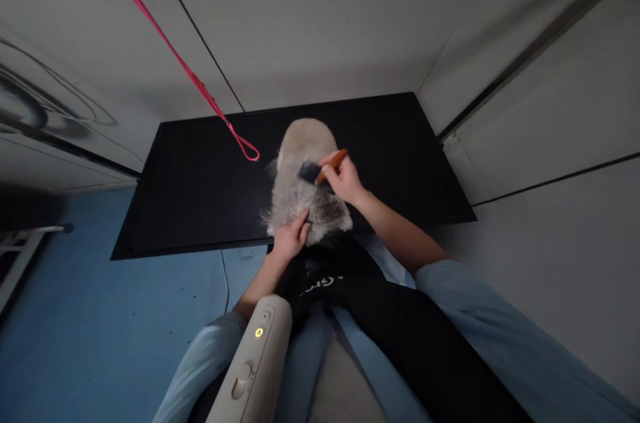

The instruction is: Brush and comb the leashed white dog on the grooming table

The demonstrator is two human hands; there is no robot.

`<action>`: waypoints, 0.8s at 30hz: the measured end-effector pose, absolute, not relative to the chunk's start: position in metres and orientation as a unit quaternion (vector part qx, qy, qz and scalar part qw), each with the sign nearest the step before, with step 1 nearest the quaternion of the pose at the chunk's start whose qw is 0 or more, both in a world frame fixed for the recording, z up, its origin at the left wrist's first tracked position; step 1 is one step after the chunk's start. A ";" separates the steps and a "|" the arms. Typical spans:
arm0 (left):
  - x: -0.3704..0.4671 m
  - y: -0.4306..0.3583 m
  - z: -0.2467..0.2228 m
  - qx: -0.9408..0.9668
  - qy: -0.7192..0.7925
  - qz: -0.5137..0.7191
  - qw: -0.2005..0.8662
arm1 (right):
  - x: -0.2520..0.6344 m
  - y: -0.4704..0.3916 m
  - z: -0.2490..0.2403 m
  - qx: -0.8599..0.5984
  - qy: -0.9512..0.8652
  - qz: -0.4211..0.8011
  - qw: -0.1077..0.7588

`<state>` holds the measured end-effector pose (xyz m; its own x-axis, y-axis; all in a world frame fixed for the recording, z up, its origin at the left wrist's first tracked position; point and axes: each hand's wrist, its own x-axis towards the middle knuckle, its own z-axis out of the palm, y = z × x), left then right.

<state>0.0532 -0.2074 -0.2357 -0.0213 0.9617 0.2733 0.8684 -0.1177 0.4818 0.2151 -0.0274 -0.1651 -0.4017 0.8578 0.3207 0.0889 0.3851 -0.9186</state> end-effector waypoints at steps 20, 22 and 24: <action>0.011 -0.205 -0.206 0.670 0.623 0.282 0.289 | 0.220 -0.057 -0.190 -0.410 -0.647 0.480 0.427; 0.009 -0.204 -0.196 0.686 0.639 0.228 0.264 | 0.223 -0.056 -0.192 -0.451 -0.596 0.446 0.492; 0.009 -0.203 -0.183 0.695 0.668 0.166 0.207 | 0.226 -0.054 -0.195 -0.433 -0.603 0.444 0.502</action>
<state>0.0087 -0.2028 -0.1833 0.0522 0.9976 -0.0464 0.8601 -0.0213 0.5098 0.2264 -0.0541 -0.1946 -0.1213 0.9677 0.2211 0.0752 0.2311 -0.9700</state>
